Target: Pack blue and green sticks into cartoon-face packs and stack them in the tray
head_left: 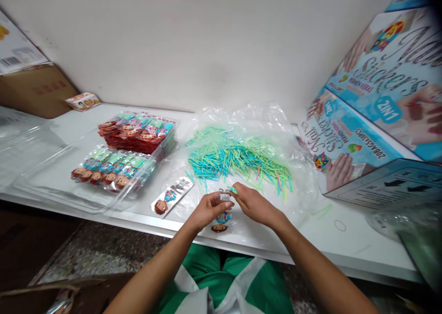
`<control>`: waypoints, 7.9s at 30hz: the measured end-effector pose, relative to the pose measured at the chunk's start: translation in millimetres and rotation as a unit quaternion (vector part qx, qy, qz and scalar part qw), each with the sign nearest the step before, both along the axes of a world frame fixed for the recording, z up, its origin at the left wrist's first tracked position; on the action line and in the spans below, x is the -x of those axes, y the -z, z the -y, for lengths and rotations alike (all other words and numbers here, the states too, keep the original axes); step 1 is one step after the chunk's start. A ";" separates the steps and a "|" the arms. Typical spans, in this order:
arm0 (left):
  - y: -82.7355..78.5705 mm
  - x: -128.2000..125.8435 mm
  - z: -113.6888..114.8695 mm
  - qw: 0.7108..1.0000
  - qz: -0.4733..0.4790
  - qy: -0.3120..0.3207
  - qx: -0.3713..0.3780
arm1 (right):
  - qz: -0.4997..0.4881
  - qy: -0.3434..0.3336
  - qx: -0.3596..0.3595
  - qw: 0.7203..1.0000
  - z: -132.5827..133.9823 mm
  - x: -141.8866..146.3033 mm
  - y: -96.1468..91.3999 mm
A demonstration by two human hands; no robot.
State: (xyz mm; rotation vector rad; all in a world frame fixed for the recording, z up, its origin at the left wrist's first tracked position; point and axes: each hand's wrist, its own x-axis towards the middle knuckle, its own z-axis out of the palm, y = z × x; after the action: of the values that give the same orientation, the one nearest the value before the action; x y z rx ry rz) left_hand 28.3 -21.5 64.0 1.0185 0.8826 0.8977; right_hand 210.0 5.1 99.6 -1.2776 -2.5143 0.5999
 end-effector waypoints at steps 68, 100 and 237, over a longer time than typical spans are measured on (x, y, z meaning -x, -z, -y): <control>0.2 -15.7 12.4 0.992 0.034 0.038 0.116 | -0.215 0.137 0.199 0.946 -18.2 13.4 0.8; -1.4 -22.7 18.6 0.992 0.070 0.035 0.098 | -0.363 0.123 0.241 0.892 9.1 3.6 15.6; -27.7 10.2 5.5 0.975 -0.060 -0.177 -0.121 | -0.223 0.218 0.000 0.950 -17.1 -14.8 30.1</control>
State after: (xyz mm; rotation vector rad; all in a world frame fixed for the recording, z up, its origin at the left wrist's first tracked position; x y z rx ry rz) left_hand 18.1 -27.0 91.6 1.1534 1.0984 1.2775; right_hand 224.8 22.1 69.5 -1.4440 -1.7966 0.6861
